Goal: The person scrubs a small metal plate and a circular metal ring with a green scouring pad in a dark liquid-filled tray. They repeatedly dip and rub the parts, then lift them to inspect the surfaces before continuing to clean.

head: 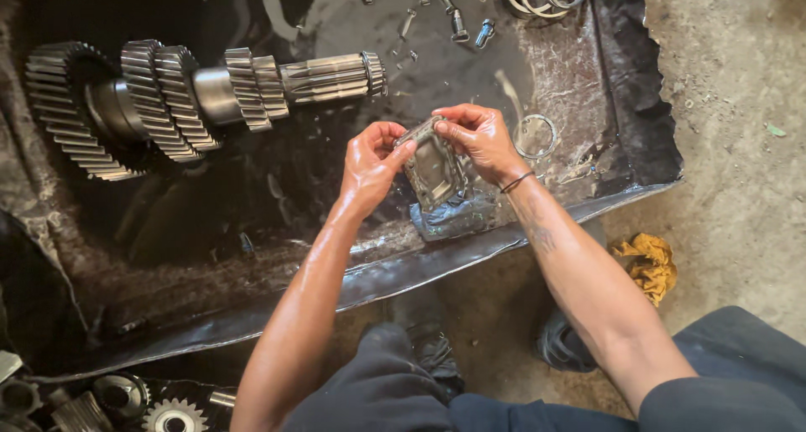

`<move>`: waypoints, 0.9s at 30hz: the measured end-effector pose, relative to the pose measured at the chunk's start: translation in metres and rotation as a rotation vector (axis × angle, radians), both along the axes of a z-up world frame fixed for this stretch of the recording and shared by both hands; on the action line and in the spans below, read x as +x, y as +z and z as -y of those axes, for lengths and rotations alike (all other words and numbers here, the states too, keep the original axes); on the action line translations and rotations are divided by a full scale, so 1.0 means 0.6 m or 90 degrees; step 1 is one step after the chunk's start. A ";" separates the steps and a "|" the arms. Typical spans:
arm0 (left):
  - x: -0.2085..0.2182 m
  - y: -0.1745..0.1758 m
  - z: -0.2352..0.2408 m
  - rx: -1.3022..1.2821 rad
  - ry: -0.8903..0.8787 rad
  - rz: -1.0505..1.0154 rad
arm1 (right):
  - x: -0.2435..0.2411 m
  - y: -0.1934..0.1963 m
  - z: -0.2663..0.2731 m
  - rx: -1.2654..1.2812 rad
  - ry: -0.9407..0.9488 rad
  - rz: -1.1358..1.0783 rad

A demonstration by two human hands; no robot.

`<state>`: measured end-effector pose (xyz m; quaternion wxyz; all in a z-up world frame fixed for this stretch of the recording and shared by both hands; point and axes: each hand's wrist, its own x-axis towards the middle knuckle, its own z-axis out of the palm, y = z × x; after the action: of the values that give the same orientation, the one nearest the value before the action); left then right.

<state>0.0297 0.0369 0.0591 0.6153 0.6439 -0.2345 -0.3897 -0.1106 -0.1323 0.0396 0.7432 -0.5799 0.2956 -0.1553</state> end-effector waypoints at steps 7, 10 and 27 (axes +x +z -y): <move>0.005 -0.008 -0.001 -0.025 0.012 -0.055 | -0.041 0.032 0.044 -0.097 -0.082 -0.068; 0.013 -0.016 -0.003 -0.070 0.029 -0.051 | -0.119 0.098 0.122 -0.732 -0.032 0.033; 0.027 -0.018 -0.009 -0.024 0.144 0.098 | -0.081 0.019 -0.118 -0.745 0.404 -0.340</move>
<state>0.0458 0.0425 0.0485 0.6473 0.6825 -0.2141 -0.2632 -0.1591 -0.0616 0.0508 0.2222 -0.9594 0.1529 0.0827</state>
